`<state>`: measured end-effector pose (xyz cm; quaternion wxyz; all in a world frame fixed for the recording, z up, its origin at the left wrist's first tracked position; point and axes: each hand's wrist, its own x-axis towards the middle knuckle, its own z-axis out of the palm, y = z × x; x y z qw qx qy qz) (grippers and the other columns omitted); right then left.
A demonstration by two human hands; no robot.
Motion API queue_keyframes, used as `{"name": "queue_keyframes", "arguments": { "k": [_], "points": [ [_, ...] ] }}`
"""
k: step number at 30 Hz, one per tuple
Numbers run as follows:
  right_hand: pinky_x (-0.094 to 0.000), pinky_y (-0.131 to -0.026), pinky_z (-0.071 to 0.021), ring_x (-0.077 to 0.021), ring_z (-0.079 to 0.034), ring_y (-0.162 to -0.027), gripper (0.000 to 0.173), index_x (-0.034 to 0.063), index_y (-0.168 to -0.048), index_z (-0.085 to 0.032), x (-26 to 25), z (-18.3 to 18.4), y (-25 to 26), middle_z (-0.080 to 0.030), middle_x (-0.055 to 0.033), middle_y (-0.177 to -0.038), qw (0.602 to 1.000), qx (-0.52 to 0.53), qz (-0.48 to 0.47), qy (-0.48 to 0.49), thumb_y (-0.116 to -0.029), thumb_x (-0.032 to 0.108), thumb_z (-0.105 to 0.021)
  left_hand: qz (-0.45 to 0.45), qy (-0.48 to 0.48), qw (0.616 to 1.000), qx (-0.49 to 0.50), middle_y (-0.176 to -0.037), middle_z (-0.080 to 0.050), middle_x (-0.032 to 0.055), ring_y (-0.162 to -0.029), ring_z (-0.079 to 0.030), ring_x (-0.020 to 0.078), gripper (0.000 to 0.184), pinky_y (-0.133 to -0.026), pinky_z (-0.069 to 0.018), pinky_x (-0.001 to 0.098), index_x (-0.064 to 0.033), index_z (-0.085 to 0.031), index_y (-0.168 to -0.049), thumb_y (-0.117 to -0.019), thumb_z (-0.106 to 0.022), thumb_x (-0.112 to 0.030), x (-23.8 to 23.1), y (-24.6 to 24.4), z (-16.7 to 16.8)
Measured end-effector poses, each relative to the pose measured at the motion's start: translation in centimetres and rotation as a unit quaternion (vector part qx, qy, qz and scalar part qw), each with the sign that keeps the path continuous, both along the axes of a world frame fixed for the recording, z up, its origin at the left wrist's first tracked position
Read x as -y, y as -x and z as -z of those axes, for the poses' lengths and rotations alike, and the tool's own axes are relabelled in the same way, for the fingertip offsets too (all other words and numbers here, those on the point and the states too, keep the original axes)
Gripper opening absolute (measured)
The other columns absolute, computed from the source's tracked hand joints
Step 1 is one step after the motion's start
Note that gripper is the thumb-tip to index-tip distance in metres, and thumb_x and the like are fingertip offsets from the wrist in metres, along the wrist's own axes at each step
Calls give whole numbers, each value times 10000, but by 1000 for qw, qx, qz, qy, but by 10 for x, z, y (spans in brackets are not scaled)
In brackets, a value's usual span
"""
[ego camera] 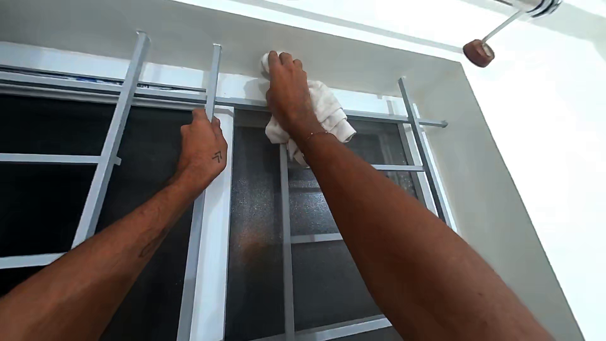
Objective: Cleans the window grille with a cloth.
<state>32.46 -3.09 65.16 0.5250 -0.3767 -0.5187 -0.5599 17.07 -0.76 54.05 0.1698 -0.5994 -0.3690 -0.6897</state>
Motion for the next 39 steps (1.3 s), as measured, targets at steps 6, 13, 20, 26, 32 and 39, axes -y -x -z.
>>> {"name": "queue_keyframes", "arguments": {
  "k": [6, 13, 20, 26, 32, 39],
  "points": [
    [-507, -964, -535, -360, -579, -1276, 509, 90, -1443, -557, 1, -5, -3, -542, -149, -1467, 997, -28, -55, 37, -938, 93, -626, 4, -5, 1000, -3, -954, -611, 267, -815, -661, 409, 395, -734, -532, 582, 34, -465, -1325, -1141, -320, -284, -1, 1, 0],
    [-484, -936, -526, -352, -592, -1205, 415, 93, -1355, -636, 2, 46, -18, -600, -158, -1340, 999, 10, -52, 11, -944, 50, -592, -3, 1, 1000, -10, -1004, -619, 304, -897, -661, 459, 415, -783, -518, 622, 49, -462, -1334, -1140, -321, -290, 3, 1, 2],
    [-599, -933, -490, -401, -544, -1286, 275, 103, -1196, -717, 29, 46, -91, -665, -156, -1254, 991, -29, 88, 100, -967, 213, -611, -9, 8, 1000, -27, -989, -602, 313, -895, -649, 478, 419, -773, -508, 634, 67, -452, -1305, -1143, -309, -292, 8, 2, 3],
    [-707, -920, -455, -486, -571, -1259, 387, 49, -1181, -706, 45, 22, -162, -676, -262, -1214, 965, -84, 163, 188, -1015, 354, -534, 11, -11, 1000, -8, -1033, -612, 319, -957, -652, 470, 421, -822, -507, 625, 68, -468, -1323, -1139, -330, -284, 5, 1, 4],
    [-649, -905, -505, -433, -664, -1128, 474, 23, -1335, -574, 30, 5, -98, -688, -241, -1172, 978, -19, 52, 200, -1018, 365, -489, 17, -11, 1000, -2, -1064, -622, 310, -973, -662, 450, 432, -839, -519, 604, 65, -472, -1339, -1138, -330, -289, 4, 2, 2],
    [-603, -863, -515, -354, -672, -1078, 332, 58, -1213, -659, 26, -3, -66, -695, -177, -1118, 973, 84, -2, 214, -1000, 265, -511, 61, -23, 998, -12, -966, -598, 257, -762, -638, 386, 447, -704, -524, 581, 44, -488, -1299, -1135, -337, -343, -3, 7, 4]
  ]
}}
